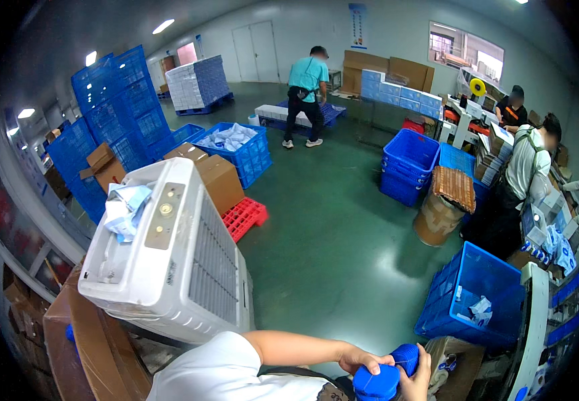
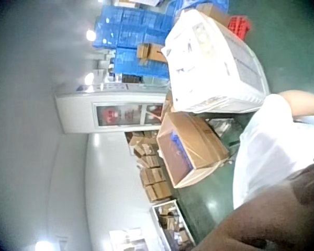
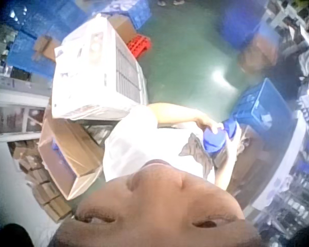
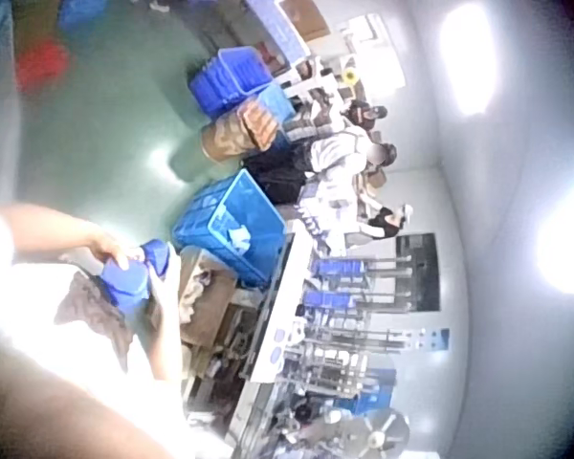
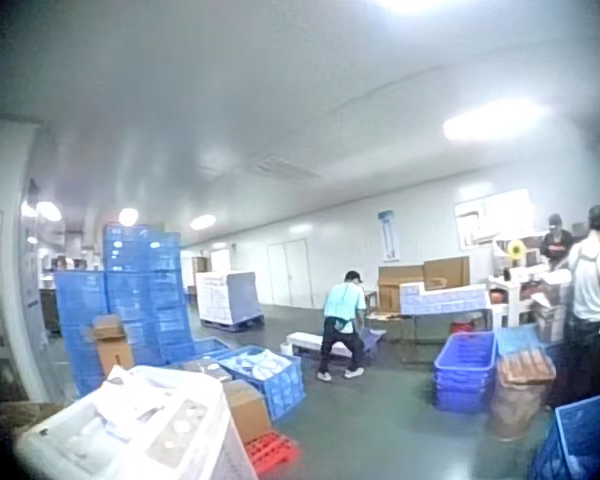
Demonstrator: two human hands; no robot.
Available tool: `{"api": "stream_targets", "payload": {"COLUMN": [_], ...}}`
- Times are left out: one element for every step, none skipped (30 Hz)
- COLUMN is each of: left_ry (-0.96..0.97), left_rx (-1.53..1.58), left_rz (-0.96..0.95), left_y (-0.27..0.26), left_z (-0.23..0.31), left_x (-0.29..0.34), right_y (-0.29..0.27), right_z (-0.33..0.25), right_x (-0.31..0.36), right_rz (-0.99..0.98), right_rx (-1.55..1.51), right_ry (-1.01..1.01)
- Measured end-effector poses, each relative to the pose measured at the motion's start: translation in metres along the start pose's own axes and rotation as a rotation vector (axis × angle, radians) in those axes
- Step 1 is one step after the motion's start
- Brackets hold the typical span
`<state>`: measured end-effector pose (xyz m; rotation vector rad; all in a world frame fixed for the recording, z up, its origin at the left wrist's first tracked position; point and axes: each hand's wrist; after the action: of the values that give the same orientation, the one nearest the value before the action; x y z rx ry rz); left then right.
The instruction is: The person takes blue plastic components from a large cardboard box and stacks them into the vertical loading chutes of an industrial packaging machine.
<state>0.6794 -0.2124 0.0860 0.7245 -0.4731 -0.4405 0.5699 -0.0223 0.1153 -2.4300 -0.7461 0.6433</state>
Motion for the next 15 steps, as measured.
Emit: {"api": "stream_targets", "payload": {"left_ry": [0.004,-0.015,-0.029,-0.045,-0.006,0.013,0.027,0.034,0.067,0.088,0.086,0.145,0.148,0.142,0.141], "left_rx": [0.044,0.112,0.176,0.241,0.291,0.322,0.352,0.381,0.37,0.367,0.369,0.338,0.354,0.351,0.395], "left_rz": [-0.009,-0.023,-0.038,-0.053,-0.071,-0.056,-0.043,-0.033,-0.039,0.004,0.046,0.016,-0.05,0.009,0.003], "left_y": [-0.003,-0.012,-0.02,-0.025,-0.03,-0.033,-0.039,-0.045,-0.051,-0.061,-0.067,-0.062,-0.074,-0.073,-0.083], "left_z": [0.006,0.008,0.013,0.018,0.023,0.033,0.043,0.053,0.065,0.076,0.085,0.104,0.11,0.13,0.137], "left_x": [-0.009,-0.019,-0.028,-0.039,-0.048,-0.061,-0.074,-0.088,-0.109,-0.128,-0.145,-0.155,-0.169,-0.177,-0.191], "right_y": [-0.005,-0.01,-0.015,-0.021,-0.028,-0.038,-0.048,-0.059,-0.074,-0.087,-0.099,-0.115,-0.126,-0.14,-0.155], "right_z": [0.01,0.022,0.033,0.044,0.054,0.065,0.076,0.087,0.102,0.103,0.095,0.09,0.104,0.124,0.146], "right_x": [-0.008,-0.015,-0.025,-0.035,-0.043,-0.054,-0.064,-0.072,-0.078,-0.089,-0.107,-0.116,-0.126,-0.136,-0.149], "right_rz": [-0.031,-0.067,-0.103,-0.139,-0.172,-0.173,-0.169,-0.16,-0.126,-0.126,-0.119,-0.081,-0.068,-0.042,-0.013], "right_rx": [0.017,-0.002,-0.019,-0.036,-0.067,-0.062,-0.057,-0.052,-0.07,-0.073,-0.081,-0.082,-0.026,0.012,0.05], "right_ry": [0.039,0.043,0.041,0.041,0.039,0.046,0.057,0.073,0.092,0.132,0.194,0.282,0.176,0.126,0.073]}}
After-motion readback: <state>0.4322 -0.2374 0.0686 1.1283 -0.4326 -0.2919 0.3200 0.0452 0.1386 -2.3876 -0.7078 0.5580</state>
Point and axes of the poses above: each hand's wrist, its own x-axis away from the middle knuckle, its own y-axis out of the palm, z = x × y, and after that the axes turned 14 degrees about z, right-handed
